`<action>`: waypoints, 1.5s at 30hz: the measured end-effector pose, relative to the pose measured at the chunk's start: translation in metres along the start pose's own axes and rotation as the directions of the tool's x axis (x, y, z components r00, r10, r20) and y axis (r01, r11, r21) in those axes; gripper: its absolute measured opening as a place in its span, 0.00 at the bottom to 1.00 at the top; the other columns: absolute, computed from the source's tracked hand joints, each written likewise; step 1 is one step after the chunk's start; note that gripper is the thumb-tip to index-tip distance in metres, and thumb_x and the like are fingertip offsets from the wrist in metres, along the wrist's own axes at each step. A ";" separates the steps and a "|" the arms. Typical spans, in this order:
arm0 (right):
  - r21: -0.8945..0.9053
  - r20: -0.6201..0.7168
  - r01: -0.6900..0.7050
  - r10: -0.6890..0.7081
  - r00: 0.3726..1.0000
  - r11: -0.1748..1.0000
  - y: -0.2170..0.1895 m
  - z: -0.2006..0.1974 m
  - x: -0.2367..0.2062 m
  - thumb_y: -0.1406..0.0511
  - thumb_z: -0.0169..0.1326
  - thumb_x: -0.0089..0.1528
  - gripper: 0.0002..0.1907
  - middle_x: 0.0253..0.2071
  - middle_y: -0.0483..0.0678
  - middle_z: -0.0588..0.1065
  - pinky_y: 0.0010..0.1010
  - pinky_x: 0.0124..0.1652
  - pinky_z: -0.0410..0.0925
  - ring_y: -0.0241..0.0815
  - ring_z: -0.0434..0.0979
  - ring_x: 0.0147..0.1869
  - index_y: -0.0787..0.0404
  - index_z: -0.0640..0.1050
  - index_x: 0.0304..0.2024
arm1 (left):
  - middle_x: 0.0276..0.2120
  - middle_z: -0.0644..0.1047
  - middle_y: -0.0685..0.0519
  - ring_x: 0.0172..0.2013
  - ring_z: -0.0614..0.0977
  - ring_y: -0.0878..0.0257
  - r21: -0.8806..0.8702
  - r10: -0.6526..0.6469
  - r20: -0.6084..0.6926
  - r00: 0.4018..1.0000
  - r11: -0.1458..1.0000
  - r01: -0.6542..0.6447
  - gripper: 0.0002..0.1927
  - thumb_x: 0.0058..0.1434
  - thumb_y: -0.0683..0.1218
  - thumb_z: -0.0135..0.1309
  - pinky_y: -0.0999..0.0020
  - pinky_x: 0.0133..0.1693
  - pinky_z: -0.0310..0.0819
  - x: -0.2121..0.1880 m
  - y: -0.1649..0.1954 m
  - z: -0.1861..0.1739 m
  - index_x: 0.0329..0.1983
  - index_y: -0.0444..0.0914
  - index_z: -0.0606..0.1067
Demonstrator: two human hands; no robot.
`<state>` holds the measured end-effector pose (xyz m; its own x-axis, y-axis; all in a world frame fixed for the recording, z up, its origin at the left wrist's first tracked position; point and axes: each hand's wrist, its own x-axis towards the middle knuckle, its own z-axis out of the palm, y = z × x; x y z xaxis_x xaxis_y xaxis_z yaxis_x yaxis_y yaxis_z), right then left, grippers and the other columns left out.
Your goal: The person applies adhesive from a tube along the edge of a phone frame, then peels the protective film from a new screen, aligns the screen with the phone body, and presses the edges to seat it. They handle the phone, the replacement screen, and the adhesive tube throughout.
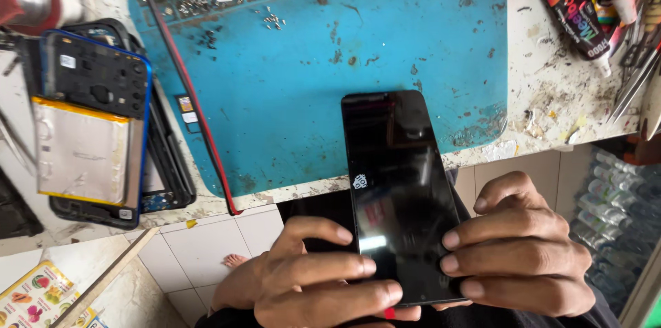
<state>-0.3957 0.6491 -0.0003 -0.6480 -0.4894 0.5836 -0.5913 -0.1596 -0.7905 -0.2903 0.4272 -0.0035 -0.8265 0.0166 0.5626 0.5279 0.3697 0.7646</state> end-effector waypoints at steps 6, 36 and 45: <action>-0.061 0.005 0.021 -0.021 1.000 0.998 0.003 0.000 -0.019 0.64 0.59 0.62 0.08 0.31 0.37 0.80 0.33 0.42 0.66 0.36 0.84 0.41 0.53 0.78 0.27 | 0.38 0.80 0.73 0.41 0.76 0.78 0.071 0.006 -0.062 0.998 0.997 -0.001 0.13 0.56 0.51 0.78 0.75 0.43 0.79 -0.020 -0.001 0.017 0.38 0.48 0.83; -0.080 -0.054 -0.053 0.049 0.997 0.995 0.005 0.010 -0.022 0.61 0.66 0.56 0.08 0.30 0.34 0.77 0.34 0.47 0.68 0.31 0.80 0.41 0.51 0.80 0.25 | 0.41 0.77 0.69 0.46 0.74 0.72 0.105 -0.004 -0.079 0.997 0.994 0.013 0.16 0.58 0.60 0.76 0.63 0.49 0.78 -0.039 -0.013 0.020 0.41 0.52 0.82; -0.191 0.084 -0.115 0.133 0.988 0.975 -0.003 0.003 -0.015 0.60 0.68 0.54 0.09 0.31 0.26 0.76 0.31 0.48 0.65 0.29 0.79 0.42 0.46 0.79 0.26 | 0.33 0.73 0.73 0.41 0.73 0.78 0.160 -0.083 -0.206 0.975 0.980 0.117 0.12 0.53 0.56 0.75 0.68 0.43 0.80 -0.024 -0.002 0.027 0.30 0.53 0.80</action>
<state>-0.3827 0.6542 -0.0072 -0.6787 -0.5762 0.4554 -0.5932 0.0645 -0.8025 -0.2769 0.4515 -0.0274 -0.8095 -0.2059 0.5499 0.3892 0.5130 0.7651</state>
